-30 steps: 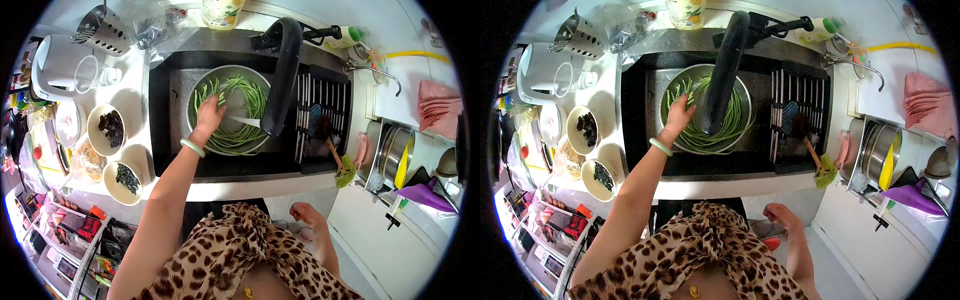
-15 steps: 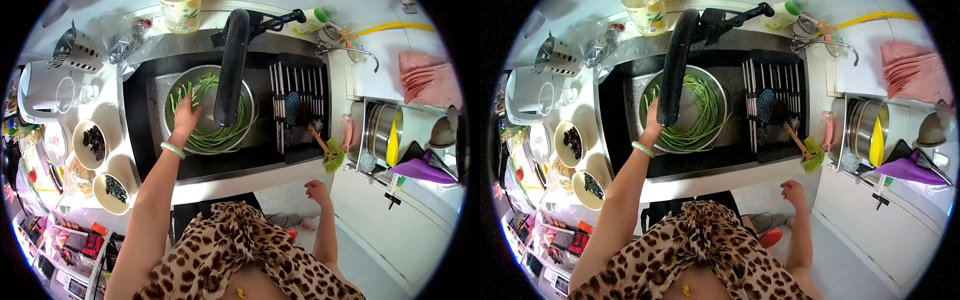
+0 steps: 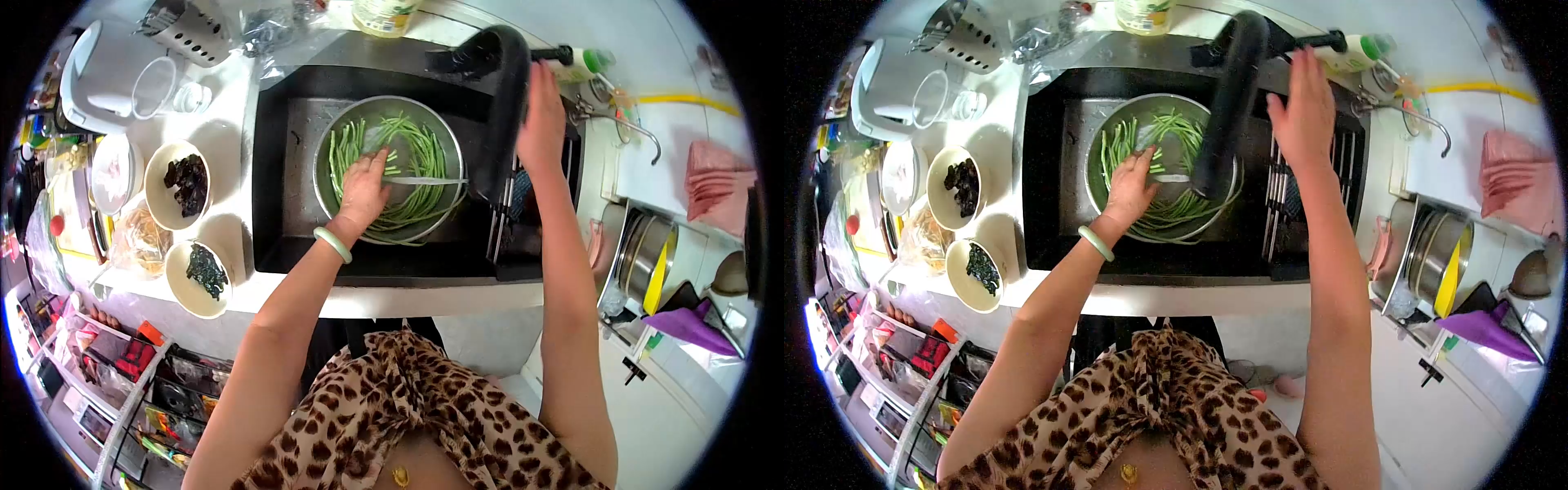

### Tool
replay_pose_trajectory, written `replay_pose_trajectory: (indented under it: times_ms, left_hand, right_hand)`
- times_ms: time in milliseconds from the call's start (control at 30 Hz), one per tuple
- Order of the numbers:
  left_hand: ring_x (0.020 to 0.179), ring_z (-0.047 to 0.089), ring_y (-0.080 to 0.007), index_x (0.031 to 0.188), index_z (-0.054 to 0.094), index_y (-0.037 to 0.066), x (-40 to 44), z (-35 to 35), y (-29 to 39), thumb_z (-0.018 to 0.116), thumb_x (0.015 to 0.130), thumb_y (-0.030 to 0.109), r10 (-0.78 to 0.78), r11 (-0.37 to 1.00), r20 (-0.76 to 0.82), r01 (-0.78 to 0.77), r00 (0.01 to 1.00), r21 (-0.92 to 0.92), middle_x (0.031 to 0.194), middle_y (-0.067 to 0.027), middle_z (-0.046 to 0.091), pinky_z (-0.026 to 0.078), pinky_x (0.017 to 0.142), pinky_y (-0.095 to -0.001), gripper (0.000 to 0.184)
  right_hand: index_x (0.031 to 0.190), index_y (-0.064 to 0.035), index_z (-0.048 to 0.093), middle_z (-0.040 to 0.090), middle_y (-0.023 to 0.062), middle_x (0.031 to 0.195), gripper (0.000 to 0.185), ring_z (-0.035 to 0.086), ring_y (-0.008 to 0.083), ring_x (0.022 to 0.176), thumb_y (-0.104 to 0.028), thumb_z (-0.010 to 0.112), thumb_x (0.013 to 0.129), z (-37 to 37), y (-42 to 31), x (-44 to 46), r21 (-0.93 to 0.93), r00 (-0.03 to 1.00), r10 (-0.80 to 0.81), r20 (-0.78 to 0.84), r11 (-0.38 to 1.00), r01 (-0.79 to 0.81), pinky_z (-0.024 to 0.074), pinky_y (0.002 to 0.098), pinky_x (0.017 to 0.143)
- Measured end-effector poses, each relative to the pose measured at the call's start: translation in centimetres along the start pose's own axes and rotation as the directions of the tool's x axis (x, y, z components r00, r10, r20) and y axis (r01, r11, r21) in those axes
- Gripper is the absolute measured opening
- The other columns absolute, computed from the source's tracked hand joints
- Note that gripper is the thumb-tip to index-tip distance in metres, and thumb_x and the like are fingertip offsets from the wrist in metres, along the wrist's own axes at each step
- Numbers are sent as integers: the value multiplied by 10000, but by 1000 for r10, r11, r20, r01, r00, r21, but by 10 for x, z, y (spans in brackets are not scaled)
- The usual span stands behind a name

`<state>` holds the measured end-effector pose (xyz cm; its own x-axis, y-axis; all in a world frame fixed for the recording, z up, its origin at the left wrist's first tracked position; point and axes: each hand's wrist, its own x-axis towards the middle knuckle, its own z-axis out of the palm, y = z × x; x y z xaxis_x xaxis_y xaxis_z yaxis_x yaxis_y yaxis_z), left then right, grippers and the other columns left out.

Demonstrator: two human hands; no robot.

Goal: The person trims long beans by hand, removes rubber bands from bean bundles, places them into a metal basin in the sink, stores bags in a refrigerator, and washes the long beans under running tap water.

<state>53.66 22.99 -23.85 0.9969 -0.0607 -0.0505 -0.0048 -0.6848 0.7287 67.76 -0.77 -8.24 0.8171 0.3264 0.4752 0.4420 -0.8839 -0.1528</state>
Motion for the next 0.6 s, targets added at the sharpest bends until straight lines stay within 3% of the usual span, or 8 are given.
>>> replay_pose_trajectory:
  times_ms: [67,100,167,200,233,300,433,600]
  left_hand:
    - [1151,475,-362,1328,435,64,-4,-1,-5,712,694,64,-14,999,-22,14,1000,-35,1243,-185,521,367,986,-433,692]
    - [1145,477,-361,1314,453,68,-2,-1,-7,708,697,58,-12,998,-43,9,999,-55,1242,-187,520,369,984,-436,668]
    - [1101,507,-358,1242,522,67,-6,-10,-8,688,706,32,-56,992,-62,49,997,-113,1189,-180,553,395,961,-425,562]
    - [1070,523,-359,1208,547,65,-8,-11,-10,679,709,20,-63,987,-85,50,994,-156,1152,-174,571,409,943,-418,518]
    - [1040,539,-361,1174,571,63,-8,-12,-17,671,713,8,-77,979,-113,54,991,-195,1115,-168,588,423,926,-412,475]
    - [988,560,-356,1130,593,53,-9,-11,-20,645,721,-18,-78,980,-160,46,984,-193,1050,-163,609,441,887,-408,418]
    - [966,584,-339,1046,607,36,-19,-14,-32,613,762,-25,-221,948,-195,164,956,-274,993,-163,623,461,834,-374,291]
    - [838,608,-249,938,620,46,-20,-12,-31,597,779,-34,-496,779,-202,329,844,-534,896,-116,640,466,774,-316,180]
  right_hand:
    - [1198,-17,531,532,150,1256,351,505,316,1145,-85,600,861,-5,-29,-21,181,992,85,-91,981,-67,401,395,974]
    - [1146,-14,565,576,134,1174,281,566,264,1031,-64,587,870,0,-46,-40,342,946,306,105,883,-323,451,359,900]
    - [1049,-3,622,647,109,955,187,613,204,844,-101,535,915,75,-45,-88,778,764,243,597,54,-626,487,287,783]
    - [1060,-11,631,660,108,950,203,625,192,848,-118,529,920,86,-75,-90,638,850,103,517,616,-463,485,278,777]
    - [1082,-34,633,656,75,1015,190,614,139,927,-74,559,911,119,-105,-85,511,649,36,760,585,-630,480,256,828]
    - [1099,-26,633,663,66,977,209,613,120,866,-82,549,916,150,-114,-87,540,600,3,800,432,-722,482,244,765]
    - [1124,-117,646,674,98,1041,279,648,232,922,-185,612,855,223,-137,-65,304,368,-18,930,599,-741,490,329,814]
    - [1093,-126,654,665,126,1047,298,635,279,961,-242,649,819,248,-157,-78,211,428,76,900,785,-583,494,362,827]
